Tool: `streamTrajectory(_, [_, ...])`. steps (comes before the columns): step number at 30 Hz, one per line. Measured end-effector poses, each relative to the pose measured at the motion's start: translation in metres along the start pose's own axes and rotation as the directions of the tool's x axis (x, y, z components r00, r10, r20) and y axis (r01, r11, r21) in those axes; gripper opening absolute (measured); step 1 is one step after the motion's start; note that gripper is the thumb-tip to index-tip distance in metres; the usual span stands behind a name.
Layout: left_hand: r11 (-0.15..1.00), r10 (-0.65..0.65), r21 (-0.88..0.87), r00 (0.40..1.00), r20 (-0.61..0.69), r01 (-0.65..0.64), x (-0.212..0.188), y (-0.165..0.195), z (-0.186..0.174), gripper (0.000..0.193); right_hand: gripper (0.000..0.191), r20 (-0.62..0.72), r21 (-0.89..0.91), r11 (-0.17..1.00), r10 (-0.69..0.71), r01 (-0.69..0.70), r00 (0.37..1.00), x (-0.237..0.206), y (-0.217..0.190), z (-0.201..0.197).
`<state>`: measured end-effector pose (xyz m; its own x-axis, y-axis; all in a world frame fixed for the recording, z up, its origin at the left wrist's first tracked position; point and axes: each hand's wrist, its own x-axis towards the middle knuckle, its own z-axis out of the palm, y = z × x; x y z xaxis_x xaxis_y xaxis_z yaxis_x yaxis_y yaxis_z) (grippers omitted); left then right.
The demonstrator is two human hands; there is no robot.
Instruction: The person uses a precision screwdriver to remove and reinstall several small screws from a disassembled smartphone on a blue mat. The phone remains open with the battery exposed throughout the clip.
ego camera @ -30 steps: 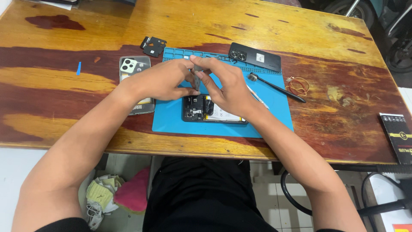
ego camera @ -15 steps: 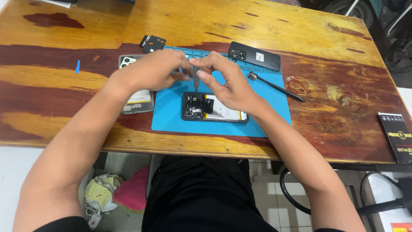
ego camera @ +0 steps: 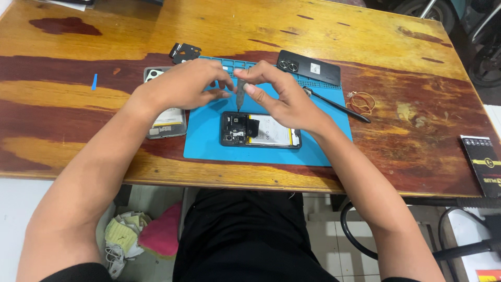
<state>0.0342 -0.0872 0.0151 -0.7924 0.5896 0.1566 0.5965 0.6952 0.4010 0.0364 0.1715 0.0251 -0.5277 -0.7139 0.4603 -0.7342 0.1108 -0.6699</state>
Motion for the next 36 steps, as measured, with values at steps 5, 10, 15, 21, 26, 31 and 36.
streamTrajectory(5, [0.999, 0.049, 0.018, 0.999, -0.018, -0.048, 0.001, -0.002, 0.001, 0.020, 0.017, -0.020, -0.033, 0.999, 0.010, -0.011, 1.000, -0.004, 0.003, -0.003])
streamTrajectory(10, [0.999, 0.031, 0.023, 0.999, -0.011, -0.031, 0.001, -0.002, 0.002, 0.021, 0.027, 0.000, -0.039, 0.999, 0.006, -0.006, 1.000, -0.003, -0.001, -0.003])
streamTrajectory(15, [1.000, 0.018, 0.005, 1.000, -0.013, -0.018, 0.000, -0.001, 0.001, 0.023, 0.042, 0.009, -0.014, 1.000, -0.020, 0.020, 1.000, -0.004, -0.008, 0.000])
streamTrajectory(21, [0.999, 0.027, 0.025, 1.000, -0.005, -0.027, 0.003, -0.004, 0.003, 0.021, 0.031, -0.023, -0.092, 0.996, -0.004, 0.002, 1.000, -0.002, -0.003, -0.001])
streamTrajectory(26, [0.997, 0.077, -0.004, 0.997, -0.023, -0.077, 0.003, -0.006, 0.009, 0.021, 0.039, -0.115, -0.183, 0.982, -0.057, 0.035, 0.992, -0.005, 0.005, 0.003])
streamTrajectory(31, [0.978, 0.200, -0.041, 0.976, -0.086, -0.204, 0.010, -0.003, 0.011, 0.022, 0.040, -0.357, 0.004, 1.000, 0.003, -0.002, 0.934, -0.008, 0.017, -0.020])
streamTrajectory(36, [0.962, 0.272, 0.055, 0.956, -0.111, -0.267, 0.024, 0.011, 0.018, 0.023, 0.037, -0.601, -0.079, 0.997, -0.068, 0.026, 0.797, -0.016, 0.021, -0.067])
